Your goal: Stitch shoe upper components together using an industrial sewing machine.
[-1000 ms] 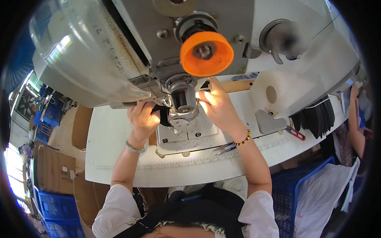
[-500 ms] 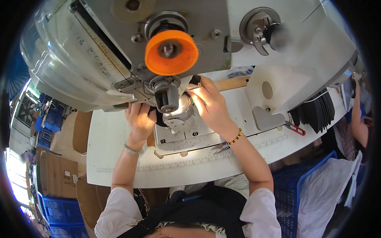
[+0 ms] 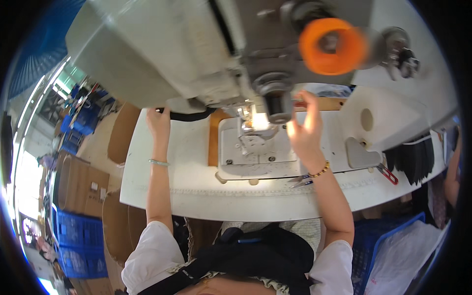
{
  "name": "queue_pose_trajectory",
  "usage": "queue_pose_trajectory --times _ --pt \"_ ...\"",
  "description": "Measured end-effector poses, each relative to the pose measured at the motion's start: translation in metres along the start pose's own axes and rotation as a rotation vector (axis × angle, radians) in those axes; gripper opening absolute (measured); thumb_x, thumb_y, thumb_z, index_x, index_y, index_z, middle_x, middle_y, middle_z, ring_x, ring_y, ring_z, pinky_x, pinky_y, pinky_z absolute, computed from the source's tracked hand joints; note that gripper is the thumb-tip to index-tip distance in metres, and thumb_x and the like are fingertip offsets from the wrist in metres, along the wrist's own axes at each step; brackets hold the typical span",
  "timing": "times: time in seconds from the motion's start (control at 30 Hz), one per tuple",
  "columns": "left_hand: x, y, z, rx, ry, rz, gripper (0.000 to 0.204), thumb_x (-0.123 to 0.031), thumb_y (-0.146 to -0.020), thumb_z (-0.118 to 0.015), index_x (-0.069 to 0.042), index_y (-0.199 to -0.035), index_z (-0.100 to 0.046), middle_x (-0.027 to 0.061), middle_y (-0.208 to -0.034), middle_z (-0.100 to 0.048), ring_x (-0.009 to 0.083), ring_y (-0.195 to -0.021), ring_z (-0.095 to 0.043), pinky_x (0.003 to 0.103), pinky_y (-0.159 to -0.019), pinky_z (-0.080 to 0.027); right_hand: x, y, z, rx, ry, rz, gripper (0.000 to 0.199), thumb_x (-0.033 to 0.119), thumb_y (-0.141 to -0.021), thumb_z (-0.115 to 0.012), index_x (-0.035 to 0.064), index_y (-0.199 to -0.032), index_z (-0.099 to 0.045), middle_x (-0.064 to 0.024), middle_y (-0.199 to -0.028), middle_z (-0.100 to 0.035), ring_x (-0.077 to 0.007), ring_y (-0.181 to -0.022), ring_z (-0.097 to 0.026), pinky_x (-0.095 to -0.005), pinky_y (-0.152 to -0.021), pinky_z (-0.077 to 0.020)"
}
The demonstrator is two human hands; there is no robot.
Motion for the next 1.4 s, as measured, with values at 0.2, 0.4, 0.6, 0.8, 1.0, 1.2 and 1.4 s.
queue_pose_trajectory --times 0.2,0.4,0.6,0.8,1.0,1.2,1.4 --pt "0.022 0.014 0.023 0.009 0.077 0.199 0.040 -0.014 -0.072 -0.064 0.003 -0.106 -0.055 0.0146 -0.094 -0.058 0.0245 -0.080 -0.052 0.033 -0.076 -0.041 -0.004 0.005 -0.002 -0.175 -0.135 -0.036 0.022 0.002 -0.085 -0.049 -0.0046 -0.105 -0.047 -0.0093 -0.095 -0.057 -0.0133 -0.087 -0.052 -0.0253 -0.077 -0.0394" --pt "0.010 0.014 0.035 0.065 0.010 0.128 0.050 -0.010 -0.066 -0.062 0.001 -0.113 -0.048 0.0127 -0.099 -0.055 0.0222 -0.084 -0.051 0.032 -0.076 -0.041 -0.028 -0.012 -0.007 0.033 -0.328 -0.215 0.013 0.003 -0.077 -0.055 -0.0009 -0.089 -0.054 -0.0094 -0.085 -0.058 -0.0166 -0.079 -0.054 -0.0305 -0.071 -0.0426" --pt "-0.026 -0.001 0.031 0.032 0.319 0.120 0.042 -0.014 -0.071 -0.062 -0.001 -0.108 -0.046 0.0118 -0.096 -0.056 0.0239 -0.082 -0.055 0.031 -0.070 -0.042 -0.057 -0.035 -0.036 0.316 -0.071 -0.174 0.013 0.005 -0.077 -0.056 0.0005 -0.089 -0.055 -0.0090 -0.085 -0.058 -0.0176 -0.079 -0.054 -0.0311 -0.071 -0.0427" --pt "-0.064 -0.008 0.028 0.098 -0.037 -0.151 0.019 -0.011 -0.073 -0.061 -0.003 -0.087 -0.052 0.0131 -0.084 -0.058 0.0304 -0.072 -0.057 0.035 -0.063 -0.045 -0.065 -0.045 -0.052 0.428 0.101 -0.081 0.014 0.006 -0.076 -0.056 0.0020 -0.089 -0.056 -0.0086 -0.085 -0.058 -0.0186 -0.080 -0.054 -0.0316 -0.071 -0.0427" --pt "-0.088 0.013 0.013 0.143 0.044 -0.217 0.021 -0.006 -0.074 -0.060 -0.003 -0.092 -0.050 0.0131 -0.086 -0.058 0.0333 -0.072 -0.056 0.036 -0.060 -0.046 -0.068 -0.051 -0.053 0.457 0.183 -0.019 0.014 0.007 -0.075 -0.056 0.0034 -0.089 -0.056 -0.0082 -0.085 -0.058 -0.0195 -0.080 -0.054 -0.0322 -0.071 -0.0428" --pt "-0.075 0.018 -0.003 0.088 0.207 -0.259 0.038 0.002 -0.073 -0.058 -0.001 -0.107 -0.041 0.0179 -0.087 -0.056 0.0378 -0.074 -0.055 0.036 -0.063 -0.046 -0.068 -0.056 -0.048 0.453 0.251 0.056 0.015 0.009 -0.075 -0.057 0.0049 -0.089 -0.057 -0.0078 -0.086 -0.058 -0.0205 -0.081 -0.054 -0.0327 -0.071 -0.0428" --pt "-0.077 0.019 -0.014 0.053 0.253 -0.500 0.039 0.002 -0.070 -0.061 -0.002 -0.104 -0.044 0.0150 -0.092 -0.055 0.0344 -0.090 -0.052 0.038 -0.071 -0.044 -0.063 -0.057 -0.041 0.436 0.320 0.160 0.015 0.010 -0.074 -0.057 0.0063 -0.089 -0.057 -0.0074 -0.086 -0.059 -0.0215 -0.081 -0.054 -0.0333 -0.072 -0.0429"
Point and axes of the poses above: each hand's wrist, its own y-axis away from the middle knuckle, its own z-axis out of the back of the hand, x = y × z, the point moved 1 cm from there along -y, towards the middle knuckle
